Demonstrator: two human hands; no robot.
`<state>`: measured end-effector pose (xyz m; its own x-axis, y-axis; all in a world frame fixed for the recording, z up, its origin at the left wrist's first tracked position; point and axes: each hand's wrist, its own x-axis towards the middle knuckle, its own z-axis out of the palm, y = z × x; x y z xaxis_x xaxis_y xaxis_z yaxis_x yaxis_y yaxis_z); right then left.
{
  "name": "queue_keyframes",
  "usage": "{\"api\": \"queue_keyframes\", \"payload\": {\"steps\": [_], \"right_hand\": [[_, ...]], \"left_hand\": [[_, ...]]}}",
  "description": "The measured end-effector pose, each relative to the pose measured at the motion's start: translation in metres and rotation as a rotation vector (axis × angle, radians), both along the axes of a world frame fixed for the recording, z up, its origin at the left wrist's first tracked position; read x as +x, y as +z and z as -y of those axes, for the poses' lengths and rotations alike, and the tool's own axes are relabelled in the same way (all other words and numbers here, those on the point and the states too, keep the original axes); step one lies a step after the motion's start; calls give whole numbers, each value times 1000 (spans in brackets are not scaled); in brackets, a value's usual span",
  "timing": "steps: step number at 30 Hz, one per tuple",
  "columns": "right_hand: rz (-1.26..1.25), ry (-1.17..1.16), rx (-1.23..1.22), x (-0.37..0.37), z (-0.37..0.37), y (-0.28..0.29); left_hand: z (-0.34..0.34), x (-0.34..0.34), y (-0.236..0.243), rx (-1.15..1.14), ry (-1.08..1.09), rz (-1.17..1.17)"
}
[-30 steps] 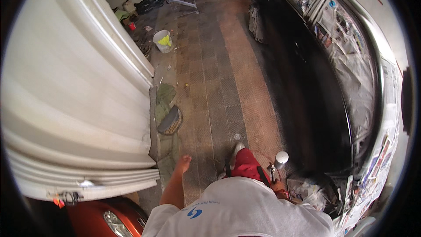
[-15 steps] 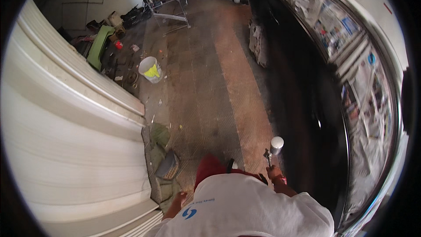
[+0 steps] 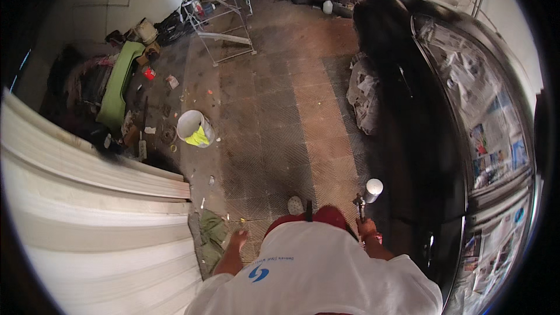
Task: The person walks through a garage, picks up a spray gun, and prepares paint by mixing it in a can. They then attach the spray gun to an air hose and spray paint the rear bumper of a white car while using a newspaper as a mask.
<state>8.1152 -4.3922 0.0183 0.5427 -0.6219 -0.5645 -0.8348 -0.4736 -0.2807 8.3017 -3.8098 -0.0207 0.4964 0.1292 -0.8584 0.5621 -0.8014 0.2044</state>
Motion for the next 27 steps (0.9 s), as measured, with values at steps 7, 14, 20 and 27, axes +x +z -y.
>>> {"api": "queue_keyframes", "payload": {"steps": [7, 14, 20, 27], "right_hand": [[-68, -77, 107, 137, 58, -24], [-177, -66, 133, 342, 193, -83], [-124, 96, -33, 608, 318, -45], [228, 350, -161, 997, 402, 46]], "left_hand": [[180, 371, 44, -225, -166, 475], [302, 550, 17, -88, -458, 453], [316, 605, 2, -271, 342, -179], [419, 871, 30, -293, 617, -65]]}}
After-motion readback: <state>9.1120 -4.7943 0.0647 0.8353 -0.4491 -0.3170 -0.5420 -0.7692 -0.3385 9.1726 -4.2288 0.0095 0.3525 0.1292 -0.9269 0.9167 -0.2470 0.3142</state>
